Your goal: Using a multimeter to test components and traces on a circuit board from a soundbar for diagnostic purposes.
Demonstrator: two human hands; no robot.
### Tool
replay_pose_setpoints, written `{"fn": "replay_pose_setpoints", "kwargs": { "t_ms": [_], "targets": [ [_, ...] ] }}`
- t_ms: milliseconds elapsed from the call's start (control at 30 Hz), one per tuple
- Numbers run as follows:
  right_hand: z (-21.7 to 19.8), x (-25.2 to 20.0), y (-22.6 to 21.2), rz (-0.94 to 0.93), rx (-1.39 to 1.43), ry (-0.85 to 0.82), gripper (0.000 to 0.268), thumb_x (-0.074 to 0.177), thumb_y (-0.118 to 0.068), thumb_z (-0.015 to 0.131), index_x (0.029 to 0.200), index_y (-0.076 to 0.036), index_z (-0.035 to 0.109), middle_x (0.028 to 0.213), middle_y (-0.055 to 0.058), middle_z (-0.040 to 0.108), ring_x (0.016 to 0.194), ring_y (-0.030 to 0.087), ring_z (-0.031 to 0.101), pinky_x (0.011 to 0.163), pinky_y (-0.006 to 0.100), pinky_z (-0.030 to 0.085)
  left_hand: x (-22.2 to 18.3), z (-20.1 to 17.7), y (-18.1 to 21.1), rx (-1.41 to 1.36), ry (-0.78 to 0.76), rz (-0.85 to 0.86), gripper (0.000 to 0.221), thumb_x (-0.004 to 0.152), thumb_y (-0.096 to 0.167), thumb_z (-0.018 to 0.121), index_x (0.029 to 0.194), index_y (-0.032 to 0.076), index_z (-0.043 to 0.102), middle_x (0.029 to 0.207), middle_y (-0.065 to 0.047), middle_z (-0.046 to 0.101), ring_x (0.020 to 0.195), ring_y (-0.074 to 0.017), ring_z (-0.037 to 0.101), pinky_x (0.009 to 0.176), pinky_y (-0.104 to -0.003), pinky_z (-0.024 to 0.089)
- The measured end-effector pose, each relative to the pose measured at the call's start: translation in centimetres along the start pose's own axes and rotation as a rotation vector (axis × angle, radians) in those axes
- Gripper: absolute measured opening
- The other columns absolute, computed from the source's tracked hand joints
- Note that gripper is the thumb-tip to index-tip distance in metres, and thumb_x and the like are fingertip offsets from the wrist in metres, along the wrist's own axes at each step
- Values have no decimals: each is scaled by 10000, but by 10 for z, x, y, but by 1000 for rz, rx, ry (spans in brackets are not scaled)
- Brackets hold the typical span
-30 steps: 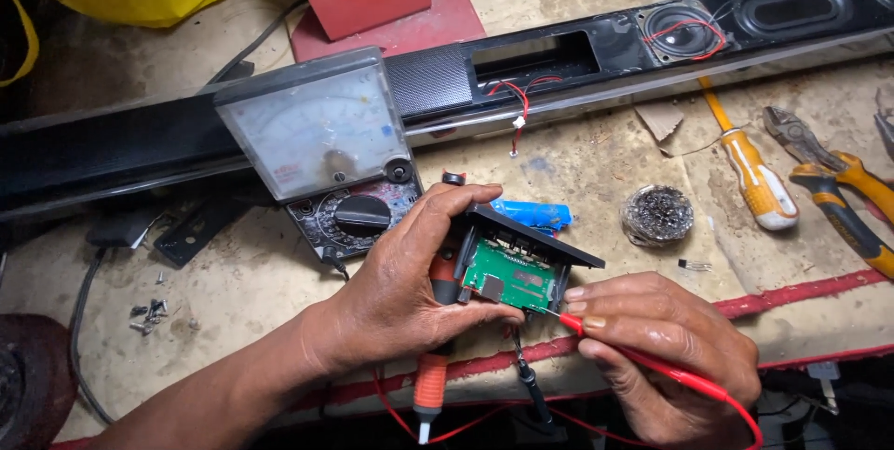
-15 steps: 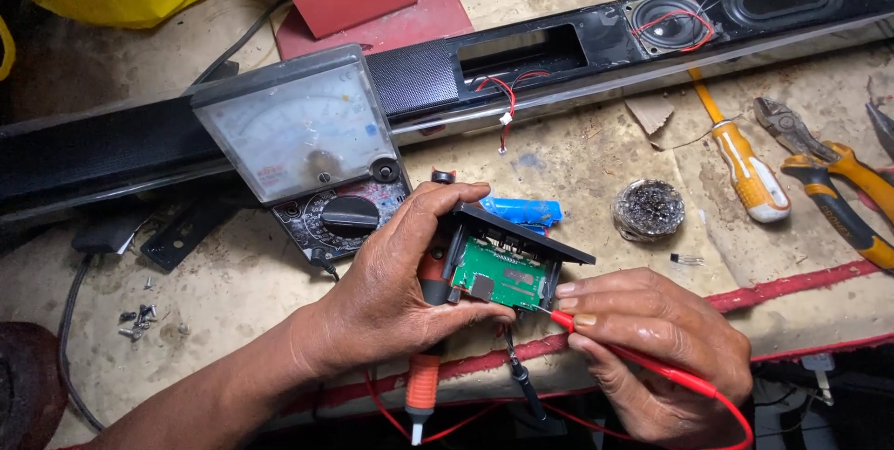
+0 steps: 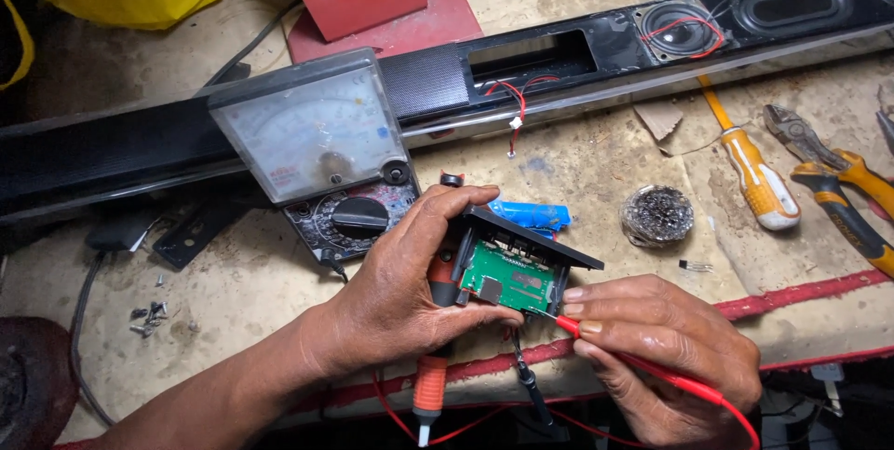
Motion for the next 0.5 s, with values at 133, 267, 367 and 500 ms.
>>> {"fn": "replay_pose_setpoints", "kwargs": {
  "t_ms": [133,267,367,500],
  "targets": [
    [0,-4,2,37,-32,21,120,790,-127,728,863,-40,688,868,160,776,814,245,841,784,316,695,1,-2,3,-36,7,7,870,790,429,840,1421,3,418,1255,-145,578,1139,-257,612,1024,-317,489],
    [-1,-5,3,25,-34,11,131,789,-118,730,883,-36,690,870,151,781,833,248,843,793,309,696,1,-3,4,-55,5,18,858,801,413,834,1424,-9,420,1291,-147,577,1161,-251,608,1021,-317,499],
    [-1,-6,5,23,-34,-4,135,792,-115,731,894,-38,688,877,154,782,840,249,846,799,309,699,1,-2,4,-55,2,20,855,801,412,829,1420,-16,424,1322,-155,575,1214,-274,608,1078,-344,480],
    [0,-7,6,6,-29,-3,139,795,-137,728,886,-40,687,882,167,778,831,251,845,794,320,696,1,-2,3,-57,0,16,862,797,420,830,1422,-14,424,1304,-152,579,1196,-269,613,1062,-336,484]
  ]
}}
Point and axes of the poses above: each hand's wrist, its own x-axis towards the middle knuckle, its own z-axis out of the palm, y = z × x, the point moved 9 cm from there along x, towards the middle knuckle
